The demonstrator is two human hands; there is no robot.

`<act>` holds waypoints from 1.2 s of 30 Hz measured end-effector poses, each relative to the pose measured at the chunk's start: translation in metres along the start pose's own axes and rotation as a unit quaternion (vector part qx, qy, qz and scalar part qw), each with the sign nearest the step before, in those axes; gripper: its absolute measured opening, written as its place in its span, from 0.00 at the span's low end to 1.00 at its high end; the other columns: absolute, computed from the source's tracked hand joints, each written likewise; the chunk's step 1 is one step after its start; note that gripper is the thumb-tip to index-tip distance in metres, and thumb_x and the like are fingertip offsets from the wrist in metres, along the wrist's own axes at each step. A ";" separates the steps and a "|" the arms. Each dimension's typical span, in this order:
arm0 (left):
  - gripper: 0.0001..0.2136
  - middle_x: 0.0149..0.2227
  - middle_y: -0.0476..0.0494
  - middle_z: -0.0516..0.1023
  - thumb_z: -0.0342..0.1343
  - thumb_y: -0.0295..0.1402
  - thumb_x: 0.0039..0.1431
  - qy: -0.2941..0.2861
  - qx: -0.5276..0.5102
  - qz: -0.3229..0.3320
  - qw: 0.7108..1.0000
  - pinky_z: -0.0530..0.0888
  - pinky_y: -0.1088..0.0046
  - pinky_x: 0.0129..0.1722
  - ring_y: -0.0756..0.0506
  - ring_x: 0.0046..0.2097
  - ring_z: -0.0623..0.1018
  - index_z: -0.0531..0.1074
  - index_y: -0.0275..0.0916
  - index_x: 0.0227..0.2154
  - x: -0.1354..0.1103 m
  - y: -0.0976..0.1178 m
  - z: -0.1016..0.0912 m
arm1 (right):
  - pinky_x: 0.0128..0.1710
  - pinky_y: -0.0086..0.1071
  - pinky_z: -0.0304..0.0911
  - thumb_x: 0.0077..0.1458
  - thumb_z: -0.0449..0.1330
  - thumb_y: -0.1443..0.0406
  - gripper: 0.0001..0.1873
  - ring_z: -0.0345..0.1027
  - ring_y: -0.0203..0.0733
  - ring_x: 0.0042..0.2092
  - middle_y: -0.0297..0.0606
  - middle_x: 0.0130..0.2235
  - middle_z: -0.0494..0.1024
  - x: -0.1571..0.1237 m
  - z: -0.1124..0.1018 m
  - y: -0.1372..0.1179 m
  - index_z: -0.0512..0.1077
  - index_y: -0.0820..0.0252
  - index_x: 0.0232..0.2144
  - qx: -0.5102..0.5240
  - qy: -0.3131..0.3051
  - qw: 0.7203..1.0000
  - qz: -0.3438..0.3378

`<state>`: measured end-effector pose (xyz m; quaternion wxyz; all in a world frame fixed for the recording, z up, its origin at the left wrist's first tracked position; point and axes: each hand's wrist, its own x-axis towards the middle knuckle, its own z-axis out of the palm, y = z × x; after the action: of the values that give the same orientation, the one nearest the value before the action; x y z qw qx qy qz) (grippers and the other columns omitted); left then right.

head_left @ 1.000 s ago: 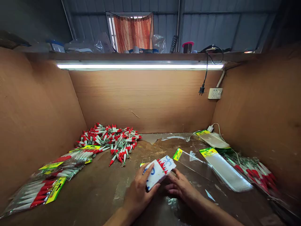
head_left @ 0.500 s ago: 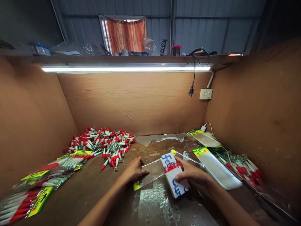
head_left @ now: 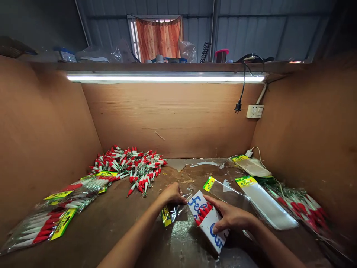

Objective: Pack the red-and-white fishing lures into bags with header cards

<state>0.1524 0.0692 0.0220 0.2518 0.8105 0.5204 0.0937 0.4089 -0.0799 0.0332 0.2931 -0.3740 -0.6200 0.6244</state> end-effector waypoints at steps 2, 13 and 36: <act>0.13 0.22 0.48 0.77 0.71 0.38 0.35 0.006 -0.015 0.005 1.000 0.65 0.74 0.27 0.43 0.28 0.76 0.76 0.37 0.23 0.003 0.000 -0.006 | 0.55 0.43 0.65 0.36 0.76 0.61 0.63 0.67 0.55 0.57 0.44 0.59 0.71 0.003 0.001 0.004 0.49 0.53 0.69 -0.047 0.020 0.999 -0.002; 0.20 0.31 0.45 0.82 0.50 0.47 0.65 0.144 -0.079 0.103 0.981 0.69 0.73 0.35 0.44 0.35 0.78 0.80 0.37 0.32 -0.065 -0.015 -0.045 | 0.65 0.49 0.48 0.53 0.64 0.52 0.44 0.53 0.57 0.66 0.47 0.67 0.59 0.011 0.011 0.019 0.55 0.55 0.68 -0.325 0.241 0.914 -0.018; 0.17 0.28 0.51 0.74 0.45 0.42 0.71 -0.084 -0.054 0.193 0.976 0.62 0.78 0.30 0.50 0.30 0.70 0.75 0.40 0.36 -0.098 -0.047 -0.051 | 0.65 0.50 0.48 0.50 0.64 0.56 0.51 0.52 0.58 0.67 0.47 0.68 0.57 -0.002 0.030 0.010 0.45 0.51 0.71 -0.423 0.182 0.885 0.070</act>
<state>0.0511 0.0135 0.0530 0.3152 0.8859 0.3256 0.0996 0.3860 -0.0991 0.0225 0.1704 -0.6123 -0.7328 0.2429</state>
